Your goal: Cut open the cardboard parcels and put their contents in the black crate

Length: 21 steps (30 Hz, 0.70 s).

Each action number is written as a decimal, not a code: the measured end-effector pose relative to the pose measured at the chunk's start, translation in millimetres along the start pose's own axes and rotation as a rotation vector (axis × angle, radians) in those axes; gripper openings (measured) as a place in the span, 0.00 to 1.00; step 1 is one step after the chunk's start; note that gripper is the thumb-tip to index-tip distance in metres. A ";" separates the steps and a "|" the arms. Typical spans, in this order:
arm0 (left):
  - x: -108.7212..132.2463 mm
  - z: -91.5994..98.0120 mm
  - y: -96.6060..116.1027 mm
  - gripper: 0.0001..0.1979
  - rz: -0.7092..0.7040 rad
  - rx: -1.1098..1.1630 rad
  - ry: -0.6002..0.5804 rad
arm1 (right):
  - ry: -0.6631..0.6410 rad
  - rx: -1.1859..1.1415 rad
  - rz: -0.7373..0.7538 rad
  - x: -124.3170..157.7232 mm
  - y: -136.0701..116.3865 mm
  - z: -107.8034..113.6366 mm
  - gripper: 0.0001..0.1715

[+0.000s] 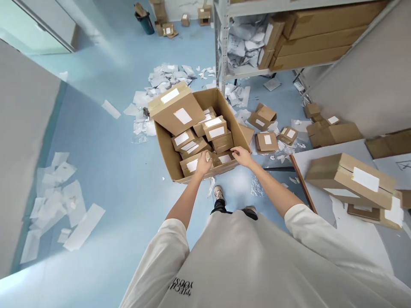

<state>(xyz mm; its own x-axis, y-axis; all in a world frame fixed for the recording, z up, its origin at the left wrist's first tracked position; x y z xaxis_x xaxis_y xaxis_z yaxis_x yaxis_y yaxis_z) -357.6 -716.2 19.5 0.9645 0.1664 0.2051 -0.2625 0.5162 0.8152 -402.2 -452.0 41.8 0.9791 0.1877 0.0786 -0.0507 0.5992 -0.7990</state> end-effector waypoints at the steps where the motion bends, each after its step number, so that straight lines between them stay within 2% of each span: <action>1: -2.6 10.4 -15.1 0.31 0.035 0.000 0.012 | -0.039 0.009 -0.009 -6.8 -3.6 -17.2 0.21; 6: -7.8 46.0 -89.0 0.30 0.211 -0.014 0.054 | -0.240 0.083 -0.060 -31.0 -9.2 -100.5 0.21; 10: -6.8 55.2 -139.6 0.30 0.338 0.016 0.062 | -0.395 0.136 -0.052 -40.5 -7.0 -163.2 0.23; 13: -4.4 56.4 -169.4 0.30 0.427 0.027 0.058 | -0.503 0.175 -0.035 -41.6 -1.1 -201.0 0.25; 15: -2.6 55.4 -184.3 0.29 0.482 0.028 0.047 | -0.561 0.240 -0.039 -39.9 7.8 -216.7 0.24; 17: -1.7 53.8 -194.4 0.28 0.521 0.030 0.033 | -0.593 0.319 -0.045 -37.5 18.2 -223.2 0.24; 21: -2.4 46.7 -203.5 0.25 0.567 -0.020 -0.029 | -0.579 0.442 -0.001 -35.2 32.5 -217.7 0.22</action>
Point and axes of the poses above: each hand's wrist, its own x-axis away from the middle knuckle, its own z-axis out of the back of the hand, y = z × x, the point moved 10 cm from there along -x, towards the middle knuckle, and after that the axes turned 5 degrees about y, right-handed, at the moved point
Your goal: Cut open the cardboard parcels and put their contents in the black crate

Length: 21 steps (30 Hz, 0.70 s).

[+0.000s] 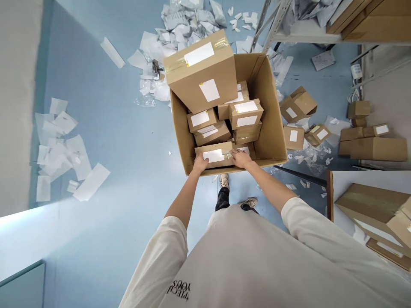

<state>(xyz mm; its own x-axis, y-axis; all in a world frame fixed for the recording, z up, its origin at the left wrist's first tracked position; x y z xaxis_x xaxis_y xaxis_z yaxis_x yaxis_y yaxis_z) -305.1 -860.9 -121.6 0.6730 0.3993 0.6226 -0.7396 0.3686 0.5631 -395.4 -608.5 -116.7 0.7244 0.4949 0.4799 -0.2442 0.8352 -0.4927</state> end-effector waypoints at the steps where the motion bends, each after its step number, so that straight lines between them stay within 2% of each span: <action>1: -1.0 -1.7 -0.2 0.24 0.009 -0.026 -0.007 | 0.017 0.025 -0.005 1.0 4.8 1.9 0.21; 5: -4.2 -5.9 6.5 0.26 0.014 -0.041 0.001 | 0.055 0.036 -0.105 4.0 34.3 9.4 0.24; 11: -4.8 -13.2 12.8 0.28 -0.002 -0.033 0.005 | 0.060 -0.148 -0.249 5.4 65.8 9.0 0.28; 16: 2.5 -12.6 2.2 0.32 0.014 0.080 0.036 | 0.055 -0.267 -0.263 0.1 55.2 3.9 0.21; 19: 9.6 -2.7 8.2 0.33 -0.030 0.083 0.074 | 0.116 -0.389 -0.306 2.3 51.4 13.5 0.22; 21: 15.6 8.8 19.8 0.32 -0.068 0.041 0.109 | 0.184 -0.445 -0.334 7.4 50.5 27.3 0.24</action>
Point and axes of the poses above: each hand's wrist, its own x-axis away from the middle knuckle, its own z-axis out of the back of the hand, y = z × x, the point moved 10 cm from there along -x, towards the middle knuckle, and after that the axes turned 5 degrees about y, right-handed, at the moved point
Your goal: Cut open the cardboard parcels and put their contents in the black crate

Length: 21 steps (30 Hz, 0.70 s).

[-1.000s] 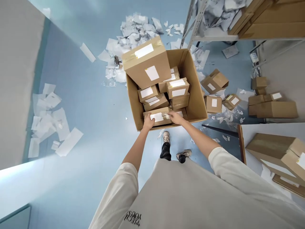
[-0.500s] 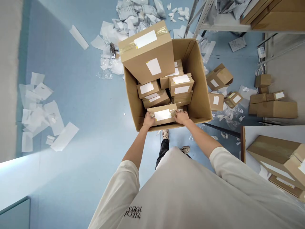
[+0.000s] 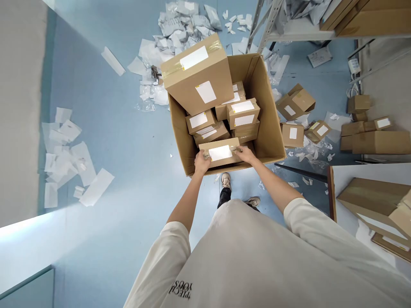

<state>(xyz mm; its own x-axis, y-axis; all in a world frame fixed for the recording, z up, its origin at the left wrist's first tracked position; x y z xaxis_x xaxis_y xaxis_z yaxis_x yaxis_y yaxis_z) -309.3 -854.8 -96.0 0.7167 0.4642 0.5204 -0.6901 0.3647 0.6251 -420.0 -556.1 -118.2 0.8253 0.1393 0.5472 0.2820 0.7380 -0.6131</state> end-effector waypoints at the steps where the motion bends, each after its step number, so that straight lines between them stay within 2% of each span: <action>1: 2.1 7.1 9.4 0.31 -0.031 -0.014 0.023 | 0.031 -0.026 0.003 2.6 -4.0 8.0 0.25; 7: 20.6 48.2 90.5 0.29 -0.230 -0.035 0.172 | 0.205 -0.186 0.085 27.2 -33.3 69.9 0.24; 12: 41.1 60.0 176.9 0.27 -0.391 -0.016 0.232 | 0.377 -0.333 0.164 57.5 -48.0 142.8 0.24; 14: 51.2 57.0 214.6 0.28 -0.471 0.004 0.231 | 0.448 -0.376 0.197 73.0 -49.3 177.4 0.23; 17: 70.0 42.7 269.3 0.29 -0.586 0.027 0.213 | 0.561 -0.409 0.236 102.6 -41.9 232.5 0.24; 21: 107.3 3.2 333.9 0.28 -0.727 0.044 0.159 | 0.726 -0.412 0.239 153.6 -8.1 301.8 0.24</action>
<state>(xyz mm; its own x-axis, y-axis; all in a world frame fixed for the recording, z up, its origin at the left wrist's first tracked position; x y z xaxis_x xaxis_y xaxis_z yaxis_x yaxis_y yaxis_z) -462.5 -685.8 170.4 0.9655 0.2301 -0.1218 -0.0400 0.5932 0.8041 -443.2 -341.4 142.8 0.9534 -0.2996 -0.0359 0.0998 0.4253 -0.8995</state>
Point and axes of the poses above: each hand's wrist, its own x-axis away from the middle knuckle, its own z-axis out of the back of the hand, y = z × x, the point moved 10 cm from there along -x, towards the middle knuckle, and after that the axes turned 5 degrees about y, right-handed, at the moved point
